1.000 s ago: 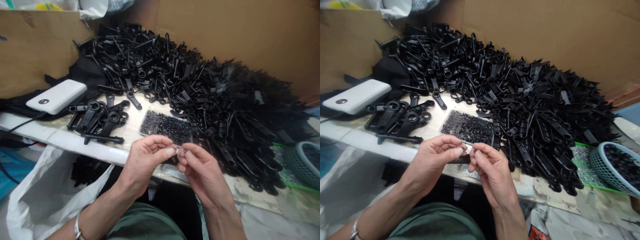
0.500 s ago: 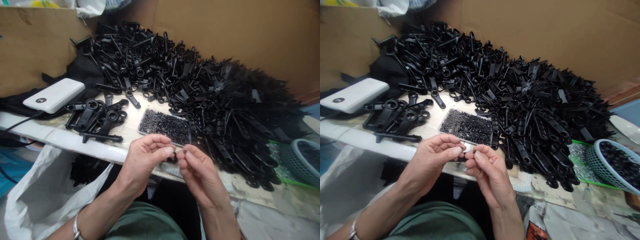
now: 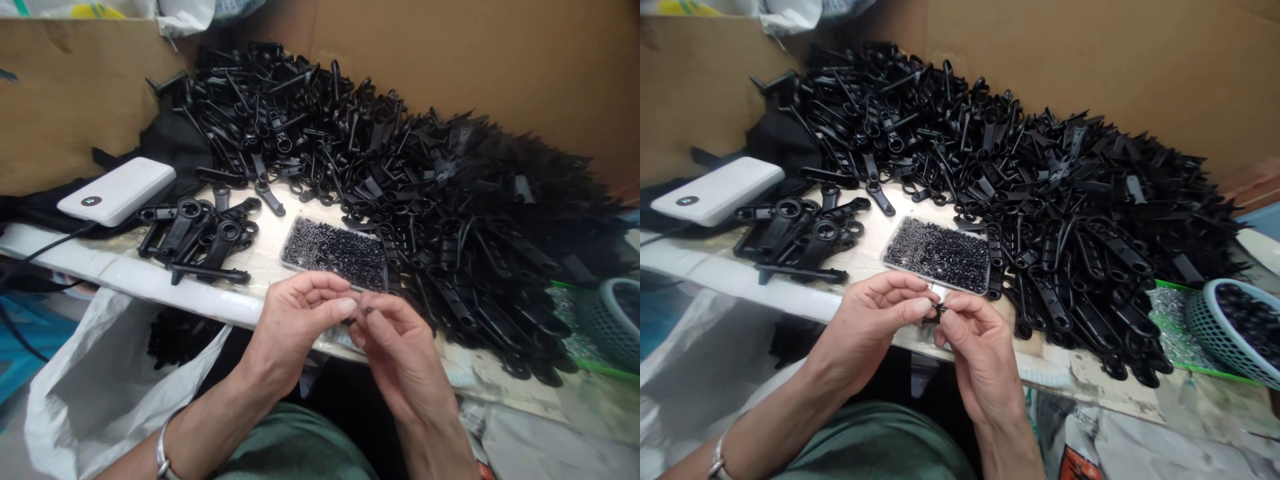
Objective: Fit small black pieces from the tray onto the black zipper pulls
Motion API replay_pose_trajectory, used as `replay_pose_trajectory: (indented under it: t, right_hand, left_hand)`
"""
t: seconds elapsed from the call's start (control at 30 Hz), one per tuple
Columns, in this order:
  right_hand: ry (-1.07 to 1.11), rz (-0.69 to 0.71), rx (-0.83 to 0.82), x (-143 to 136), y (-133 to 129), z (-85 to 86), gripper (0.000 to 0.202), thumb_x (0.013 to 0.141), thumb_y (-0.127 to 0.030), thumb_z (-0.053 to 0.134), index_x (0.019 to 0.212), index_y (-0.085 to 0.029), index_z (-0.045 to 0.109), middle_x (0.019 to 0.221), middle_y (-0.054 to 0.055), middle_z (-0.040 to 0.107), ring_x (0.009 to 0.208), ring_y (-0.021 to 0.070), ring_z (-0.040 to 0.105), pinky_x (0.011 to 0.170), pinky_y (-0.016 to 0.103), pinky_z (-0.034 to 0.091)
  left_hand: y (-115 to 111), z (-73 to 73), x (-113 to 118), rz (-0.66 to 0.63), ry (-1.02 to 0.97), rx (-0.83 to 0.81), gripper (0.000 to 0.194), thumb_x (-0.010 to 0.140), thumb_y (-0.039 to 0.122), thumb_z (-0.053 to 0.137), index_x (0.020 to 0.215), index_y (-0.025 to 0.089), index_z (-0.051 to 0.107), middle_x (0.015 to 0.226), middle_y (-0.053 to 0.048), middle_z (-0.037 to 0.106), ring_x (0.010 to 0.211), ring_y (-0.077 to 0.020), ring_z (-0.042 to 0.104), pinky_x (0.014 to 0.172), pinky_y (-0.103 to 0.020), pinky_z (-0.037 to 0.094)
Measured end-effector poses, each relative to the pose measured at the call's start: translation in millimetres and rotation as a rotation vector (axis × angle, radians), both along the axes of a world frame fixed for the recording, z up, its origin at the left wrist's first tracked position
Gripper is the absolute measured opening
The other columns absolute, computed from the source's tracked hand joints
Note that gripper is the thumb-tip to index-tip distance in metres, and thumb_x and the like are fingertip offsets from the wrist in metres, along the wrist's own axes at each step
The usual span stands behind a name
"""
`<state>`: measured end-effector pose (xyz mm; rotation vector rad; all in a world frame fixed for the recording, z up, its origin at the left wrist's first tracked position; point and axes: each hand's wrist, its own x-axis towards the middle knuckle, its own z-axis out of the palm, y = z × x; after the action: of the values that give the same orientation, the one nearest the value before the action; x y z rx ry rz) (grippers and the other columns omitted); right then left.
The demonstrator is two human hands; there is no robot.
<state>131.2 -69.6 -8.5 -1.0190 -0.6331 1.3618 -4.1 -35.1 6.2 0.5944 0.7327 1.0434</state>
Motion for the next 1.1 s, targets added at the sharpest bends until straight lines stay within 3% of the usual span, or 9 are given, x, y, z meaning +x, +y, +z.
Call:
replay_pose_trajectory:
  t: [0.6,0.73,0.9,1.1]
  right_hand:
    - [-0.216,-0.148,0.107,-7.4,2.8,-5.8,0.01,0.069,-0.019,0.079,0.074,-0.024,0.073,0.088,-0.001,0.067,0.07,0.0107,0.065,0.061,0.021,0.055]
    - [-0.464,-0.183,0.104,-5.0,-1.7,-4.6,0.012,0.073,-0.02,0.076,0.082,-0.026,0.073,0.078,-0.002,0.068,0.06,0.0092,0.062,0.058,0.021,0.054]
    - [-0.984,-0.253,0.169,-3.8,-8.4,5.0,0.008,0.078,-0.022,0.072,0.085,-0.022,0.074,0.081,0.0,0.071,0.07,0.0122,0.065,0.067,0.023,0.055]
    - [-1.191,-0.263,0.295,-3.6,-5.3,11.4,0.008,0.08,-0.018,0.068,0.086,-0.022,0.071,0.083,-0.002,0.072,0.067,0.0095,0.065,0.065,0.02,0.054]
  left_hand:
    - [-1.4,-5.4,4.0,-0.006,-0.004,0.05,0.009,0.073,0.01,0.074,0.078,0.014,0.068,0.064,-0.001,0.07,0.059,-0.0101,0.065,0.062,-0.021,0.053]
    - [-2.0,-4.0,4.2,0.022,0.009,0.072,0.01,0.071,0.006,0.074,0.075,0.015,0.07,0.065,0.0,0.071,0.059,-0.0087,0.065,0.061,-0.018,0.054]
    - [-1.8,-2.2,5.2,0.07,0.092,0.141,0.012,0.07,0.005,0.075,0.073,0.017,0.073,0.066,0.003,0.072,0.06,-0.0072,0.066,0.061,-0.014,0.055]
    - [-1.7,-6.2,7.4,0.114,0.272,0.219,0.013,0.069,0.007,0.075,0.072,0.019,0.073,0.071,0.003,0.073,0.066,-0.0077,0.067,0.064,-0.013,0.054]
